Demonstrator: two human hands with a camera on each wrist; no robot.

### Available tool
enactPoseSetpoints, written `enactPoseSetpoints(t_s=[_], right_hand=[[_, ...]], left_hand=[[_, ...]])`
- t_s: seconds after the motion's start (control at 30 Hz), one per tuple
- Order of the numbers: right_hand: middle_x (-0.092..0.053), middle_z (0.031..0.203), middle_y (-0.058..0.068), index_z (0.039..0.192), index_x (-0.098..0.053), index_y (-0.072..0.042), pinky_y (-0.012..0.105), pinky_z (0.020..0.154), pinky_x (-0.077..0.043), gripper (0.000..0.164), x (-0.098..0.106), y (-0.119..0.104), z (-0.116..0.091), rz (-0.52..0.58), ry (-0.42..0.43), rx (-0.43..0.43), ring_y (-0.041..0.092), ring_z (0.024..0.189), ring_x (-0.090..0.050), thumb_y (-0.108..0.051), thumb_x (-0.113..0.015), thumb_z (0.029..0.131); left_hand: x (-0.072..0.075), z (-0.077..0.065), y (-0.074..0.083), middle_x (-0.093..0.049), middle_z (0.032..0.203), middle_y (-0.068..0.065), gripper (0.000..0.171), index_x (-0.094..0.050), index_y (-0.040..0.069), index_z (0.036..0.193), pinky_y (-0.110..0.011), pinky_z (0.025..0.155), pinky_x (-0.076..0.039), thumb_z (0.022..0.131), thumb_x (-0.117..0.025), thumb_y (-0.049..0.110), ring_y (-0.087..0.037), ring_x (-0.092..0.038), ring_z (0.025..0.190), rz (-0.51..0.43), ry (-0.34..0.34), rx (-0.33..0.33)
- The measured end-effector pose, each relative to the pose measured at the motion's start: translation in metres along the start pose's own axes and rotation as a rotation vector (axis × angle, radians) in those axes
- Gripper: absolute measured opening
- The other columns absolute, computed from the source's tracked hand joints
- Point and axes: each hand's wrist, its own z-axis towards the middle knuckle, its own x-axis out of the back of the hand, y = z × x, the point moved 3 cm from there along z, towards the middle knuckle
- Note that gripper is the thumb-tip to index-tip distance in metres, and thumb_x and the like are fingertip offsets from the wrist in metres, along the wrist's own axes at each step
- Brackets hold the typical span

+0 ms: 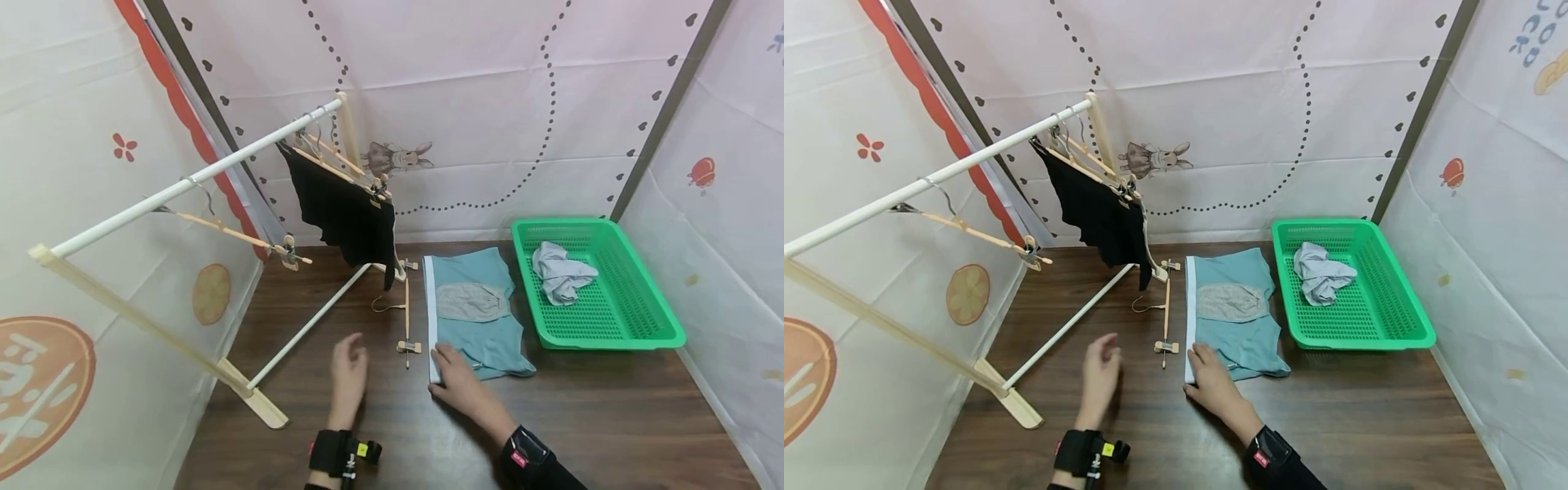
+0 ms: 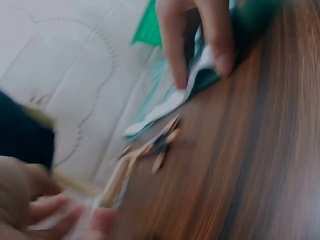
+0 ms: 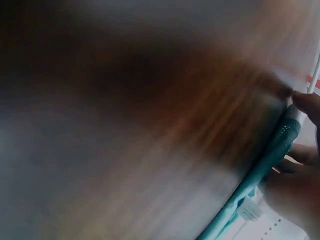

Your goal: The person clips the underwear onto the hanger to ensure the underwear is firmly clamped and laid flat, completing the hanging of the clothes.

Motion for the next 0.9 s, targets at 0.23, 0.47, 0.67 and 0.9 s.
enactPoseSetpoints(t_s=[0.23, 0.47, 0.67, 0.9], right_hand=[[-0.043, 0.150, 0.034, 0.139, -0.049, 0.017, 0.052, 0.117, -0.036, 0.059, -0.010, -0.010, -0.003, -0.103, -0.005, 0.052, 0.046, 0.140, -0.041, -0.013, -0.067, 0.092], [-0.057, 0.137, 0.032, 0.129, -0.060, 0.015, 0.051, 0.109, -0.046, 0.046, -0.006, -0.007, 0.001, -0.182, 0.078, 0.114, 0.044, 0.127, -0.055, 0.001, -0.069, 0.086], [-0.071, 0.117, 0.022, 0.113, -0.072, 0.006, 0.044, 0.093, -0.057, 0.028, 0.005, -0.001, 0.011, -0.116, 0.113, 0.081, 0.035, 0.108, -0.068, 0.007, -0.072, 0.085], [-0.074, 0.098, 0.011, 0.105, -0.076, -0.002, 0.037, 0.077, -0.061, 0.021, 0.016, 0.004, 0.016, -0.038, 0.139, 0.013, 0.026, 0.090, -0.071, 0.002, -0.078, 0.084]], left_hand=[[-0.058, 0.011, 0.000, -0.058, 0.117, -0.022, 0.040, -0.059, -0.009, 0.128, -0.049, 0.092, -0.053, 0.102, -0.062, 0.021, -0.034, -0.060, 0.106, 0.277, -0.331, 0.170], [-0.073, 0.018, 0.007, -0.051, 0.101, -0.016, 0.017, -0.059, -0.004, 0.102, -0.039, 0.071, -0.049, 0.101, -0.062, 0.013, -0.025, -0.053, 0.084, 0.335, -0.357, 0.142], [-0.075, 0.019, 0.006, -0.055, 0.093, -0.015, 0.010, -0.049, -0.003, 0.107, -0.033, 0.065, -0.057, 0.105, -0.052, 0.006, -0.019, -0.060, 0.071, 0.015, -0.408, 0.334], [-0.080, 0.019, 0.004, -0.060, 0.090, -0.014, 0.031, -0.051, -0.014, 0.120, -0.027, 0.071, -0.062, 0.107, -0.053, 0.014, -0.012, -0.066, 0.068, -0.433, -0.450, 0.577]])
